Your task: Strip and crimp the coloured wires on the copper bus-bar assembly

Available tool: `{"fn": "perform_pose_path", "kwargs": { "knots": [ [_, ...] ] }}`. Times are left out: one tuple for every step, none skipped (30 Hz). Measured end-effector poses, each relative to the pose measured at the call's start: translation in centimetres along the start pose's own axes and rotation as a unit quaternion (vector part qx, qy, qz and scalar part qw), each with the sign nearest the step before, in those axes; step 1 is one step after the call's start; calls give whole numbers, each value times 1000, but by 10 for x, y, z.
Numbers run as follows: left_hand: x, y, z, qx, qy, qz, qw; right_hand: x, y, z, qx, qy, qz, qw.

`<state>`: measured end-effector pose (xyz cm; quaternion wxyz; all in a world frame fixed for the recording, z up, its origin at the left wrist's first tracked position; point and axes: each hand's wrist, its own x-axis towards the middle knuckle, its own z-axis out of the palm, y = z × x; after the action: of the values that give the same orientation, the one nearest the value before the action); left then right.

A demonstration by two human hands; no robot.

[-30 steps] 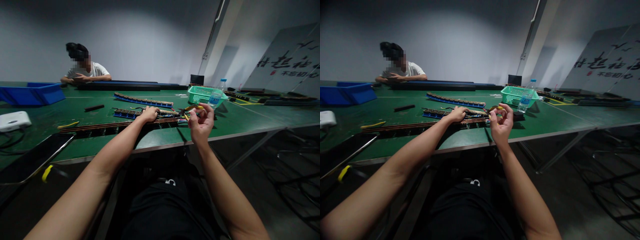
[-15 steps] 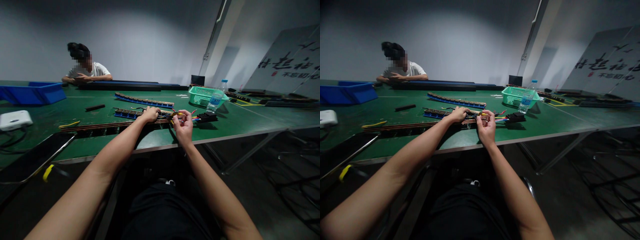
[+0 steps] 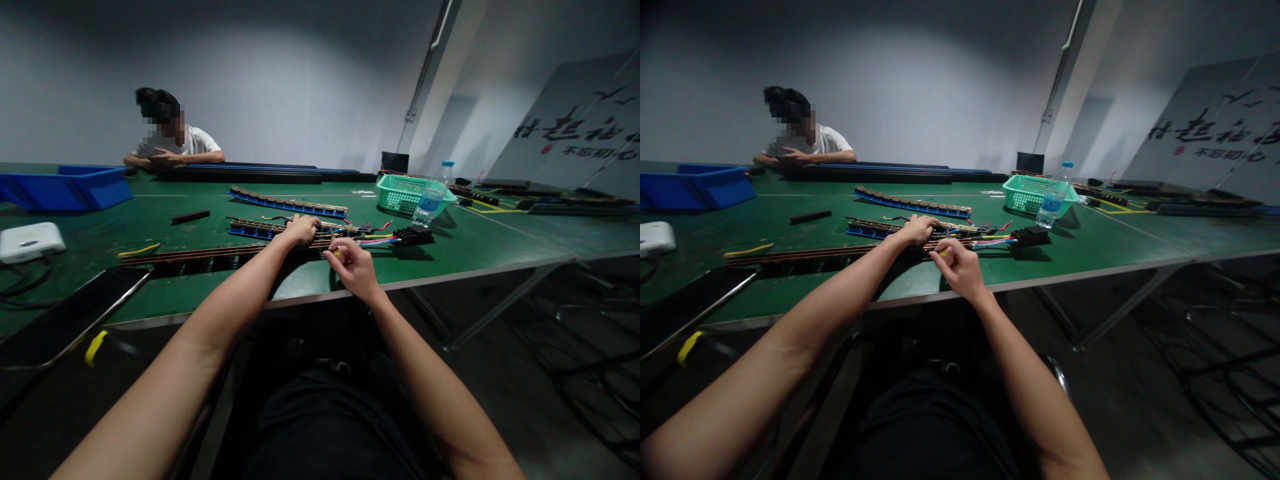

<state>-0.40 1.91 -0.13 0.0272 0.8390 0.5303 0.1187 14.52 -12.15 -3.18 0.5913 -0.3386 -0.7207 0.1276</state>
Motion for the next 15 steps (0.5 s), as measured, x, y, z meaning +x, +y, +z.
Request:
{"fn": "perform_pose_path", "kwargs": {
  "knots": [
    [-1, 0, 0, 0, 1, 0, 1000, 1, -2, -1, 48, 43, 20, 998],
    [-2, 1, -1, -1, 2, -1, 1000, 3, -4, -2, 94, 82, 37, 992],
    [-2, 1, -1, -2, 3, -2, 1000, 5, -7, -4, 132, 112, 49, 984],
    [-2, 1, -1, -4, 4, -3, 1000, 7, -11, -6, 160, 132, 53, 977],
    [-2, 1, -1, -6, 4, -5, 1000, 10, -15, -9, 174, 144, 49, 973],
    [-2, 1, 0, -8, 3, -6, 1000, 12, -19, -11, 177, 152, 40, 972],
    [-2, 1, 0, -9, 3, -6, 1000, 15, -23, -13, 172, 157, 28, 972],
    [-1, 0, 0, -10, 3, -5, 1000, 18, -25, -14, 165, 161, 15, 973],
    [-1, 0, 0, -10, 3, -5, 1000, 22, -26, -14, 157, 163, 4, 974],
    [-1, 0, 0, -11, 4, -4, 1000, 26, -26, -14, 151, 164, -3, 975],
    [-1, 0, 1, -12, 4, -2, 1000, 30, -23, -14, 145, 164, -6, 976],
    [-1, 0, 1, -14, 5, 0, 1000, 35, -19, -13, 142, 162, -5, 977],
    [-1, -1, 1, -16, 6, 3, 1000, 39, -14, -12, 140, 159, -1, 977],
    [-1, -1, 1, -16, 7, 6, 1000, 42, -9, -11, 139, 155, 6, 978],
    [-1, -2, 1, -16, 8, 8, 1000, 43, -3, -11, 137, 150, 16, 979]
  ]
}}
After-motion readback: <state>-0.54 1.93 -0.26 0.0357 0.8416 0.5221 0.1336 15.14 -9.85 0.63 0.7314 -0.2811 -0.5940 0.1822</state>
